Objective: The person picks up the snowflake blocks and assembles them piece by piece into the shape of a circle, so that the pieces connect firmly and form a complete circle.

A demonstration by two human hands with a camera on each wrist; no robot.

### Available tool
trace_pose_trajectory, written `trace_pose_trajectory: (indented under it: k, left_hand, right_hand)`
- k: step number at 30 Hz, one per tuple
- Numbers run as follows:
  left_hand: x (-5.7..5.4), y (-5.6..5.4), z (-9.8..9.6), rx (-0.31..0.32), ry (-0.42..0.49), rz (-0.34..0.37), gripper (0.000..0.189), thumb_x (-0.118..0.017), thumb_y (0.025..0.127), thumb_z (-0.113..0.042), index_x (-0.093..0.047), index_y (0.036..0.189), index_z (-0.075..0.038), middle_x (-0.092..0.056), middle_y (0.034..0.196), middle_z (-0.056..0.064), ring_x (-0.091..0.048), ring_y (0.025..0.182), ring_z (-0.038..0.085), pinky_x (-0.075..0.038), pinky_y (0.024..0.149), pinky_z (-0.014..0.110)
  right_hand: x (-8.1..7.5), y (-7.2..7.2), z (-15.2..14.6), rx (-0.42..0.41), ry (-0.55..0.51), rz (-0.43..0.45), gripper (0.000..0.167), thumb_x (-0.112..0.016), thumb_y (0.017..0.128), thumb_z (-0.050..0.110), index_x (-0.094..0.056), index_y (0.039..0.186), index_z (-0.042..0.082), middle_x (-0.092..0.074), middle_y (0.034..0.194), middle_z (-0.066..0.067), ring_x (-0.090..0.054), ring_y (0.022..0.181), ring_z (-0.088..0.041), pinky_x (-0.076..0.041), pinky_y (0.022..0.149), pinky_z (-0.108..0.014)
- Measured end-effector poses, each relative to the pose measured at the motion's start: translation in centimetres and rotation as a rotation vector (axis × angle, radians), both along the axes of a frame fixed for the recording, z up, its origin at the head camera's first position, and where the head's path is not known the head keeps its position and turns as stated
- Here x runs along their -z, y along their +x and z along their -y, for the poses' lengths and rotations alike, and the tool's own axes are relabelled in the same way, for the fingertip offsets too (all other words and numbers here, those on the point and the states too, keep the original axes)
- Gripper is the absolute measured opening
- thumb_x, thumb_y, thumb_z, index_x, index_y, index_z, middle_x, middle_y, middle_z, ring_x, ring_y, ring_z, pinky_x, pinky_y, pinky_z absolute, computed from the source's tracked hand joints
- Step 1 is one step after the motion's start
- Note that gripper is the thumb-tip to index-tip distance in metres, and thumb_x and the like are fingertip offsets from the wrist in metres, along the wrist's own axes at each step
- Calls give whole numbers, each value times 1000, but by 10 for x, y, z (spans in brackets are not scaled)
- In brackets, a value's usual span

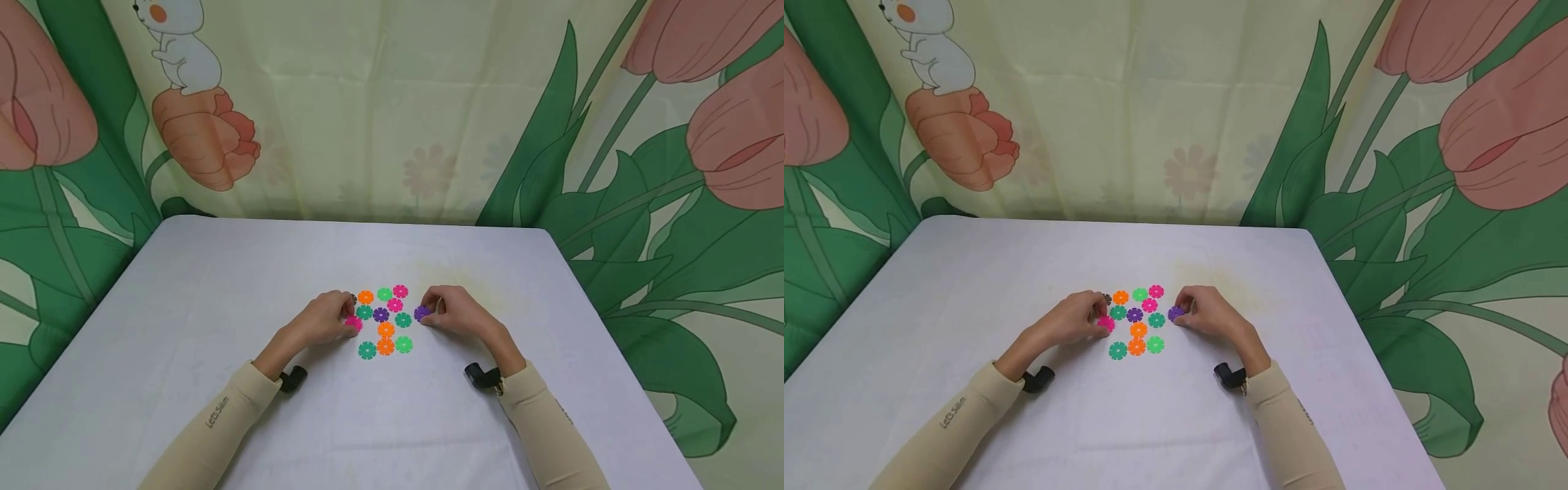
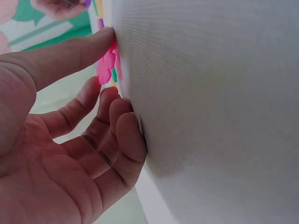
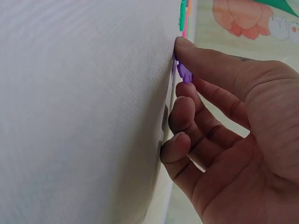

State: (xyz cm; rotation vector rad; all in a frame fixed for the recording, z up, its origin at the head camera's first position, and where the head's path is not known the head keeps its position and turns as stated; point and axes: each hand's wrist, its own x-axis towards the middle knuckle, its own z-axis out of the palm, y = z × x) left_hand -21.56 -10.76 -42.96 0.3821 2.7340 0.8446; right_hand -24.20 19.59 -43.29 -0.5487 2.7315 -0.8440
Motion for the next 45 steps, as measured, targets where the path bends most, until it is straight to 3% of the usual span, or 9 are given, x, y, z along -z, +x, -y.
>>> trace_pose_trajectory:
  k: [12, 19, 25, 34, 39, 45]
  left_hand:
    - [3, -4, 9, -13, 80, 33, 25, -86, 89, -18, -65, 97, -10, -66, 93, 6, -58, 86, 19, -52, 74, 28]
    - [3, -5, 10, -43, 90, 62, 20, -85, 90, -22, -69, 94, -11, -65, 86, 6, -57, 75, 19, -47, 63, 26]
    - [4, -6, 12, -39, 97, 76, 18, -82, 93, -28, -73, 93, -12, -65, 84, 4, -56, 73, 18, -46, 62, 25]
    - [3, -7, 9, -39, 134, 79, 16, -76, 99, -26, -80, 104, -11, -70, 90, 5, -59, 76, 18, -50, 64, 23]
    - [5, -8, 7, -54, 109, 56, 20, -73, 101, -25, -79, 112, -9, -72, 96, 6, -59, 81, 19, -52, 67, 23]
    - [4, -7, 4, -28, 129, 17, 24, -74, 100, -26, -80, 116, -9, -75, 100, 5, -60, 80, 18, -53, 67, 25]
  right_hand:
    - [1, -2, -3, 21, -25, 32, 19, -82, 94, 17, -77, 111, 12, -69, 94, -3, -58, 85, -18, -52, 76, -27]
    - [0, -2, -4, 31, -40, 44, 12, -81, 95, 19, -79, 106, 14, -72, 93, -2, -57, 84, -18, -50, 74, -27]
    - [2, -2, -6, 30, -51, 54, 9, -81, 95, 19, -79, 103, 14, -72, 92, -1, -56, 83, -19, -49, 72, -27]
    - [3, -4, -9, 39, -85, 75, 7, -79, 96, 19, -78, 100, 13, -73, 94, -3, -59, 85, -19, -52, 75, -29]
    - [5, -5, -8, 42, -121, 98, 9, -79, 97, 20, -78, 101, 12, -74, 93, -3, -62, 80, -17, -55, 73, -26]
    - [2, -4, -3, 15, -197, 141, 12, -77, 98, 21, -76, 103, 10, -73, 90, -6, -60, 78, -19, -52, 70, -26]
